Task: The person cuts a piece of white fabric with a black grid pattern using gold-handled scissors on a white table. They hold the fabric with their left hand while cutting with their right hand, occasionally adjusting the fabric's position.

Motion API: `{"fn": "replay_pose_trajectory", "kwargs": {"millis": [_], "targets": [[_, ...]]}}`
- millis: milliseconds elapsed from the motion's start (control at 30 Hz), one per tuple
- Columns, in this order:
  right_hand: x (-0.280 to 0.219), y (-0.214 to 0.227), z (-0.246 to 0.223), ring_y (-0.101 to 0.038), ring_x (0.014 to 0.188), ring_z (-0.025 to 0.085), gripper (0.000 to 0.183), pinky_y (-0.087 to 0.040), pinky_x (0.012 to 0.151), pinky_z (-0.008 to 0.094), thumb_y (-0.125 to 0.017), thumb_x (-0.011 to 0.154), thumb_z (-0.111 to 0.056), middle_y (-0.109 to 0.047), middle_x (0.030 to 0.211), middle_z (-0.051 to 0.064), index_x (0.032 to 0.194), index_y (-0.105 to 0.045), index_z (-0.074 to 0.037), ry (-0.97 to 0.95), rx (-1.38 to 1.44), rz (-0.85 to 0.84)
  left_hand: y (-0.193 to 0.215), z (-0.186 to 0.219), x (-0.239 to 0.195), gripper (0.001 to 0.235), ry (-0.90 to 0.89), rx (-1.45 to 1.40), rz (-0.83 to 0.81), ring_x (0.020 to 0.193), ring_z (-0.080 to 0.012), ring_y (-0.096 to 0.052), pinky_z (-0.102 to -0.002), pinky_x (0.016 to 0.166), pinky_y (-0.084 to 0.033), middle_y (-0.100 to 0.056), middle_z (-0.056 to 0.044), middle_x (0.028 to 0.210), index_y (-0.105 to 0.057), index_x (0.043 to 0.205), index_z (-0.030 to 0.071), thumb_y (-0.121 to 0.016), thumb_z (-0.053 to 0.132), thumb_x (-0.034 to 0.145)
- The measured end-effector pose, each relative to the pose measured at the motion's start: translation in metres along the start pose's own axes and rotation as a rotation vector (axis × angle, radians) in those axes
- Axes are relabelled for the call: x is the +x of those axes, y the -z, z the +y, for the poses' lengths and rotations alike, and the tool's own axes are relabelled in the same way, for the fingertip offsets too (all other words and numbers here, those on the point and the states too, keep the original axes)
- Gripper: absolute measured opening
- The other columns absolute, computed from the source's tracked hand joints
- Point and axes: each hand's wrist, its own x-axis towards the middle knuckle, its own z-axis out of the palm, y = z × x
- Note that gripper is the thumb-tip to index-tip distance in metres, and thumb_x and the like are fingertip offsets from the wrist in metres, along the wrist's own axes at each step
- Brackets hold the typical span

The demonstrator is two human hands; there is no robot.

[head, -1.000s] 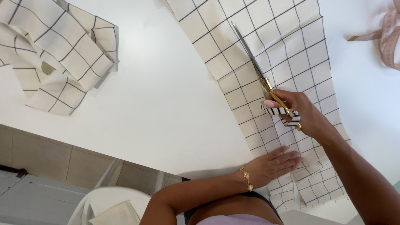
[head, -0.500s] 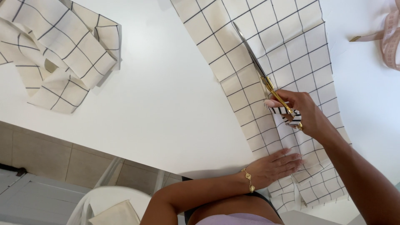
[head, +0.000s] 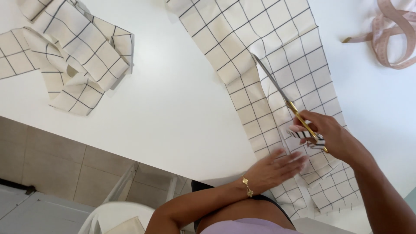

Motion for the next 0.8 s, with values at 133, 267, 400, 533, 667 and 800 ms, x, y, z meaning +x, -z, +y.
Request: {"fn": "replay_pose_trajectory", "kwargs": {"millis": [133, 267, 400, 533, 667, 800], "targets": [[-0.073, -0.002, 0.039, -0.081, 0.120, 0.030, 0.023, -0.064, 0.082, 0.044, -0.056, 0.107, -0.016, -0.079, 0.126, 0.013, 0.127, -0.066, -0.009, -0.099, -0.121, 0.218, 0.038, -0.010, -0.016, 0.109, 0.107, 0.185, -0.177, 0.172, -0.0308, -0.016, -0.058, 0.140, -0.016, -0.014, -0.010, 0.185, -0.029, 0.176, 0.020, -0.065, 0.087, 0.098], [-0.117, -0.043, 0.069, -0.067, 0.131, 0.039, 0.034, -0.059, 0.105, 0.060, -0.052, 0.111, -0.012, -0.058, 0.155, 0.026, 0.143, -0.053, -0.002, -0.152, 0.132, 0.540, 0.052, -0.022, -0.032, 0.112, 0.355, 0.073, -0.135, 0.171, -0.0348, -0.001, -0.058, 0.140, -0.007, 0.000, -0.017, 0.184, -0.008, 0.177, 0.009, -0.036, 0.089, 0.105], [-0.133, -0.082, 0.086, -0.059, 0.123, 0.030, 0.057, -0.054, 0.103, 0.049, -0.074, 0.099, -0.027, -0.061, 0.136, 0.015, 0.147, -0.054, -0.006, -0.210, 0.227, 0.656, 0.105, -0.060, -0.029, 0.122, 0.520, 0.140, -0.089, 0.171, -0.0385, 0.001, -0.065, 0.139, -0.006, 0.002, -0.020, 0.183, -0.008, 0.177, 0.008, -0.045, 0.094, 0.099], [-0.161, -0.077, 0.061, -0.055, 0.140, 0.034, 0.073, -0.059, 0.108, 0.048, -0.078, 0.092, -0.009, -0.053, 0.155, 0.019, 0.158, -0.045, -0.004, 0.012, 0.242, 0.717, 0.144, -0.070, -0.019, 0.125, 0.526, 0.073, 0.051, 0.171, -0.0443, -0.012, -0.060, 0.141, -0.016, -0.011, -0.023, 0.183, -0.017, 0.175, 0.006, -0.059, 0.089, 0.092], [-0.173, -0.060, 0.064, -0.051, 0.147, 0.035, 0.082, -0.045, 0.119, 0.054, -0.079, 0.091, -0.025, -0.047, 0.167, 0.016, 0.161, -0.042, -0.004, -0.013, 0.170, 0.700, 0.168, -0.050, -0.007, 0.103, 0.506, 0.155, 0.048, 0.168, -0.0369, -0.022, -0.059, 0.138, -0.018, -0.027, -0.017, 0.180, -0.033, 0.170, 0.006, -0.067, 0.072, 0.100], [-0.182, -0.021, 0.054, -0.057, 0.136, 0.035, 0.090, -0.051, 0.113, 0.056, -0.080, 0.088, -0.032, -0.051, 0.163, 0.015, 0.165, -0.042, -0.004, -0.196, 0.094, 0.580, 0.194, -0.037, 0.012, 0.051, 0.489, 0.085, 0.186, 0.132, -0.0333, -0.064, -0.048, 0.118, -0.045, -0.074, -0.014, 0.140, -0.075, 0.130, 0.006, -0.087, 0.002, 0.081]]}}
